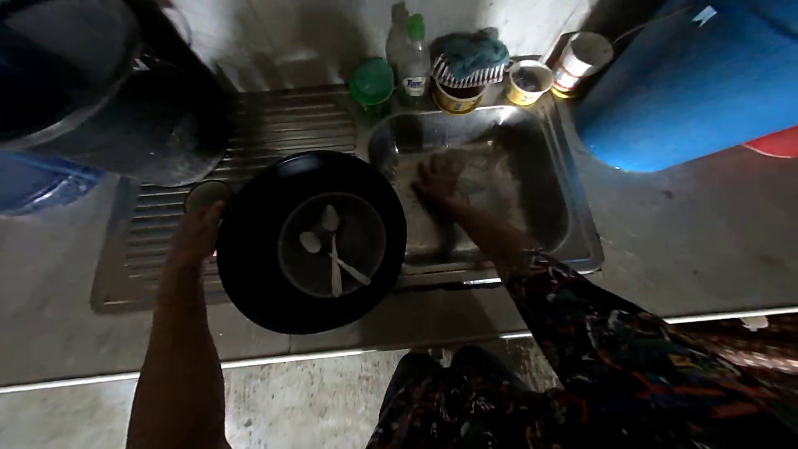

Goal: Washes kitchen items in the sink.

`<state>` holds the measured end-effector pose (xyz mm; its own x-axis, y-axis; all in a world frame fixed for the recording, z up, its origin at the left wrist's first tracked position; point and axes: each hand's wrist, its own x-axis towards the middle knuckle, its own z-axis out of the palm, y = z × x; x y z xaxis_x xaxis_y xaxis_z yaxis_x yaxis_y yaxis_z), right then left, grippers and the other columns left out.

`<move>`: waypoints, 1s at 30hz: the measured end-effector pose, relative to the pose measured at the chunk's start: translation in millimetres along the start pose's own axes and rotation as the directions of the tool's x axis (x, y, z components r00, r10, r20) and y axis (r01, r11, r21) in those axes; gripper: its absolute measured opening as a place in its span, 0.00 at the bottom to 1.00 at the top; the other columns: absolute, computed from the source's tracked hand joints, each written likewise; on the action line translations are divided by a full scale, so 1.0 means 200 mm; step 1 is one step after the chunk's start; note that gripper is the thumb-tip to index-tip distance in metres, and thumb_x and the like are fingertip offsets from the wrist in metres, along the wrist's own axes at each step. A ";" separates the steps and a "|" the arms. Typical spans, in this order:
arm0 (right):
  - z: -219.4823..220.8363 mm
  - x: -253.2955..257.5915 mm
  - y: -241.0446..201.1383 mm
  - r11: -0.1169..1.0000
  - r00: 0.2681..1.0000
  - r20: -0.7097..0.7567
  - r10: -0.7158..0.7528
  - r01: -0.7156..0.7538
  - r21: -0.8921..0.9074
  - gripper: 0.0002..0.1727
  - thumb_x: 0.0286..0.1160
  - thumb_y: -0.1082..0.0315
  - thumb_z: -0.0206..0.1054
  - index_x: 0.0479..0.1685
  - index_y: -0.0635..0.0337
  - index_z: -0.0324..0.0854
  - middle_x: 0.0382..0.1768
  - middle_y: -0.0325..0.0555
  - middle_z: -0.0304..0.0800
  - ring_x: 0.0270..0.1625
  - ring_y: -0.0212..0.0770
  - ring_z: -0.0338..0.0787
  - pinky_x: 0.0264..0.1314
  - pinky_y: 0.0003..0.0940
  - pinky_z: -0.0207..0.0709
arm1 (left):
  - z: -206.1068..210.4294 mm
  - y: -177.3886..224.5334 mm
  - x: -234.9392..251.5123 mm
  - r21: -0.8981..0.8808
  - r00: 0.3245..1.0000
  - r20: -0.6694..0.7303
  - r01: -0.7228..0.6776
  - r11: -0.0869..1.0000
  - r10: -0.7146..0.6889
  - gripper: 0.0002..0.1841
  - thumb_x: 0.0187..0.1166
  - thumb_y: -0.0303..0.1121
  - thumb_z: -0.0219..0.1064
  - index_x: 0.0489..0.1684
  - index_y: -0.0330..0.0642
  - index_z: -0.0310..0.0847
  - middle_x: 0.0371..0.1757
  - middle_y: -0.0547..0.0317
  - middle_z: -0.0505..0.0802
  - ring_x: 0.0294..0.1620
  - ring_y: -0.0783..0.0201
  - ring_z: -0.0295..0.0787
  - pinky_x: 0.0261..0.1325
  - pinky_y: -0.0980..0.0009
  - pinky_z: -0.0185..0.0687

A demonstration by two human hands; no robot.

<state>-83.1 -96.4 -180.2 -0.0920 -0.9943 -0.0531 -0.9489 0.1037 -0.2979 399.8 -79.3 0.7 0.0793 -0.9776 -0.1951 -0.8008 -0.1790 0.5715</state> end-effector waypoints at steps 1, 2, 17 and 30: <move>0.01 -0.03 -0.10 0.993 0.992 0.048 -0.115 0.112 0.048 0.40 0.83 0.32 0.51 0.93 0.39 0.60 0.94 0.59 0.49 0.95 0.72 0.41 0.88 0.82 0.30 | 0.00 -0.01 0.00 0.009 1.000 -0.005 0.003 1.000 -0.003 0.34 0.94 0.56 0.43 0.75 0.30 0.73 0.72 0.23 0.80 0.74 0.26 0.76 0.73 0.25 0.64; 0.01 -0.09 -0.17 0.965 0.966 0.091 -0.244 0.232 0.121 0.38 0.85 0.39 0.55 0.92 0.43 0.62 0.93 0.57 0.52 0.95 0.67 0.44 0.91 0.73 0.36 | 0.00 -0.01 0.00 0.016 1.000 -0.002 -0.001 1.000 0.001 0.34 0.94 0.56 0.42 0.75 0.30 0.74 0.72 0.22 0.80 0.73 0.26 0.75 0.73 0.25 0.63; -0.19 -0.31 0.30 0.912 0.878 0.414 -0.242 0.351 -0.211 0.15 0.83 0.67 0.65 0.61 0.62 0.88 0.71 0.71 0.78 0.76 0.71 0.74 0.78 0.68 0.63 | 0.00 0.11 -0.01 -0.010 0.998 -0.006 0.055 0.998 -0.055 0.32 0.95 0.50 0.44 0.73 0.23 0.71 0.70 0.18 0.79 0.74 0.25 0.74 0.74 0.26 0.62; -0.24 -0.21 0.13 0.977 0.827 0.556 0.082 0.042 -0.207 0.16 0.82 0.65 0.65 0.57 0.70 0.86 0.66 0.68 0.84 0.74 0.69 0.79 0.75 0.72 0.65 | -0.01 0.07 0.01 0.032 0.998 0.002 0.061 0.998 -0.061 0.33 0.95 0.51 0.44 0.71 0.23 0.74 0.69 0.18 0.80 0.73 0.25 0.76 0.74 0.26 0.62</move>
<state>-117.8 -52.6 -138.9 0.0138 -0.8011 -0.5984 -0.9939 0.0546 -0.0960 389.9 -84.6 11.1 0.1271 -0.9646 -0.2312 -0.8128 -0.2349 0.5331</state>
